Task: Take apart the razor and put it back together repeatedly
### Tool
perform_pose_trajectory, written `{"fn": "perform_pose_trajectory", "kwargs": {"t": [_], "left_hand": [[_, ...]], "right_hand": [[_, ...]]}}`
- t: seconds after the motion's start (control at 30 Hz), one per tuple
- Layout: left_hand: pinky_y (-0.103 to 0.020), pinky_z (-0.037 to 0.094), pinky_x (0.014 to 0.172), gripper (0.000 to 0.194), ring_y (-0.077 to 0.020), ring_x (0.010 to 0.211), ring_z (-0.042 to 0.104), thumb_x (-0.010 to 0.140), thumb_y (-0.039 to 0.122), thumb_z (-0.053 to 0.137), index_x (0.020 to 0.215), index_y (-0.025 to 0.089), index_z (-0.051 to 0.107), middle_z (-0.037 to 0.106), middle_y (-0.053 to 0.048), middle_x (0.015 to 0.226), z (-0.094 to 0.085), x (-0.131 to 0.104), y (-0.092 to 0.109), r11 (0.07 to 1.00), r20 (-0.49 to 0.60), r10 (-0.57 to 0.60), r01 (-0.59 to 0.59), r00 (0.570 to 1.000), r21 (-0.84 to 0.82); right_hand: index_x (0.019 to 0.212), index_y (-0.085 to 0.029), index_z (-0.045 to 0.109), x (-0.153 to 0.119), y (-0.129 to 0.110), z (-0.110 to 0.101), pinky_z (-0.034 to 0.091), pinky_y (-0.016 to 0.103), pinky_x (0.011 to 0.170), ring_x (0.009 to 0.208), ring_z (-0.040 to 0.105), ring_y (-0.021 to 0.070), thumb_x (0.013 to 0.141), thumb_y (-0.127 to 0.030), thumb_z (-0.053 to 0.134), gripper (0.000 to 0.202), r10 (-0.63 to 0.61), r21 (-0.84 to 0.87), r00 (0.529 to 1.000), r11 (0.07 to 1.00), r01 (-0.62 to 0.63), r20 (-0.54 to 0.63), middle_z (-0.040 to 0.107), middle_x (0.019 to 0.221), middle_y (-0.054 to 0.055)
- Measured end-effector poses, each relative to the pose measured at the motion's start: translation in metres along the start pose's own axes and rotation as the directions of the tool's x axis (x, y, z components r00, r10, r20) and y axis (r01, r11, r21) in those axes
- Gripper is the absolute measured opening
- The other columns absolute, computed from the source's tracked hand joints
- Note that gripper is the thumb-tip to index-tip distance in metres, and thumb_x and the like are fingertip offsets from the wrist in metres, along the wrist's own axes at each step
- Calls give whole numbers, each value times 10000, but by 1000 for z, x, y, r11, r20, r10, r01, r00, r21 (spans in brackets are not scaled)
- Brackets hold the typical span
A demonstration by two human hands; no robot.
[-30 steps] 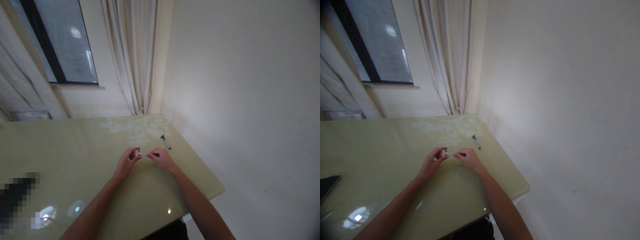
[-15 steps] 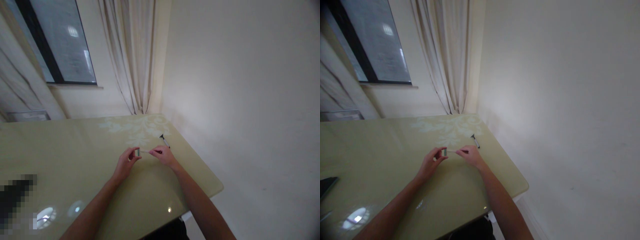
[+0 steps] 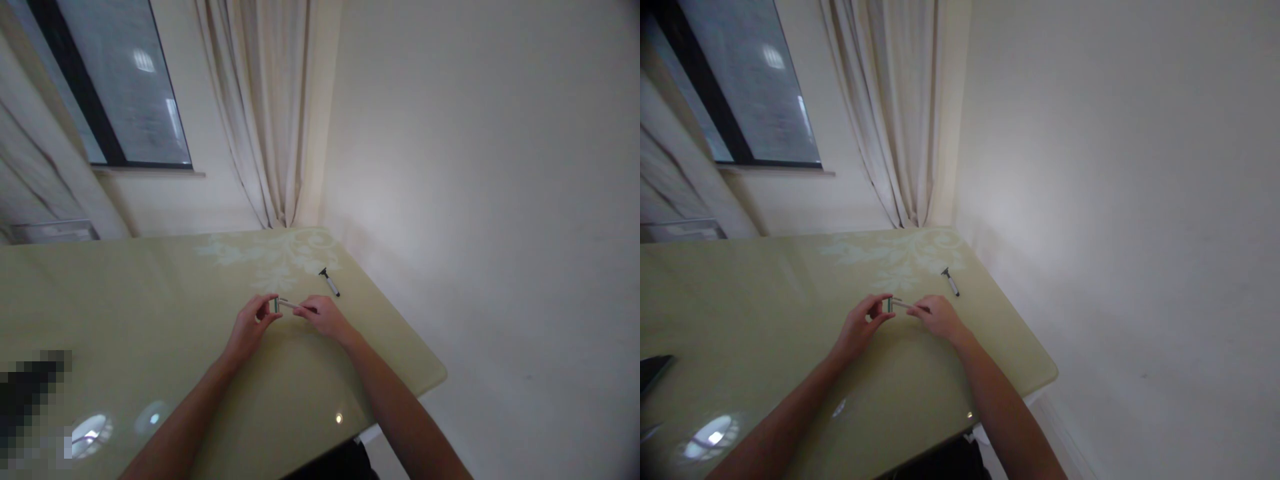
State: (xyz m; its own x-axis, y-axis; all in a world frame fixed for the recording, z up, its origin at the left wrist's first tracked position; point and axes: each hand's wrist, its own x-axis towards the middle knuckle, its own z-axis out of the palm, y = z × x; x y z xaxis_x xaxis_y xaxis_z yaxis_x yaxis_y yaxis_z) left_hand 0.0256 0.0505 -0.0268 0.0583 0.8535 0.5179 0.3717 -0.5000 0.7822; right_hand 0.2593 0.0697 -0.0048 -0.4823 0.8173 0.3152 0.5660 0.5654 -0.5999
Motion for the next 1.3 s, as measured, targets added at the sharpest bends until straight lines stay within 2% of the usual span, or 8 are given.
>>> {"fn": "perform_pose_trajectory", "kwargs": {"t": [0.23,0.47,0.63,0.77,0.93,1.1,1.23,1.3], "left_hand": [[-280,457,660,324,-154,659,517,848,407,708,1125,237,710,554,31,737,2,-2,-3,1000,20,-9,9,1000,15],[-271,449,644,318,-152,651,511,852,386,710,1137,245,714,552,30,736,0,-2,-5,1000,40,6,-7,999,20],[-277,457,659,323,-154,656,524,842,393,717,1123,233,719,561,28,726,1,0,-5,1000,56,15,-16,998,10],[-277,460,661,305,-153,658,528,844,371,717,1117,235,718,566,30,731,1,0,-6,1000,57,27,-27,998,13],[-273,460,648,312,-153,653,528,841,383,719,1111,228,722,560,31,718,0,1,-6,999,94,35,-35,995,0],[-268,454,647,309,-148,651,521,843,363,723,1116,217,724,557,32,718,0,0,-5,999,90,35,-36,995,11],[-267,457,644,303,-148,649,520,857,367,708,1125,226,724,559,32,723,2,-1,-6,998,96,57,-58,994,6],[-268,460,647,296,-148,651,521,861,372,708,1121,231,722,562,31,727,2,-1,-8,998,86,65,-66,994,11]], "right_hand": [[777,-167,780,-3,0,0,275,245,555,571,411,114,997,-561,559,503,46,126,986,990,-67,158,490,567,-39],[935,-194,827,-3,-1,2,288,238,557,572,433,118,1002,-515,568,418,69,175,984,980,-98,163,506,577,-36],[828,-177,818,-2,2,5,284,240,574,587,425,113,993,-491,590,422,102,150,994,983,-109,49,502,585,-35],[943,-192,843,-2,5,6,260,240,546,540,380,111,986,-454,603,358,109,205,981,969,-141,158,455,532,-50],[967,-180,839,-1,4,5,330,244,624,639,516,130,1024,-444,539,404,104,189,993,975,-113,57,656,693,6],[973,-162,844,-1,5,1,268,245,574,555,378,112,992,-533,575,459,139,199,971,964,-178,197,505,556,-32],[984,-152,841,-1,4,0,293,249,604,596,429,119,1016,-517,537,477,139,193,984,968,-158,109,565,617,-9],[984,-156,843,-2,4,-1,289,249,595,591,422,120,1008,-528,545,477,136,203,982,966,-161,132,542,601,-14]]}}
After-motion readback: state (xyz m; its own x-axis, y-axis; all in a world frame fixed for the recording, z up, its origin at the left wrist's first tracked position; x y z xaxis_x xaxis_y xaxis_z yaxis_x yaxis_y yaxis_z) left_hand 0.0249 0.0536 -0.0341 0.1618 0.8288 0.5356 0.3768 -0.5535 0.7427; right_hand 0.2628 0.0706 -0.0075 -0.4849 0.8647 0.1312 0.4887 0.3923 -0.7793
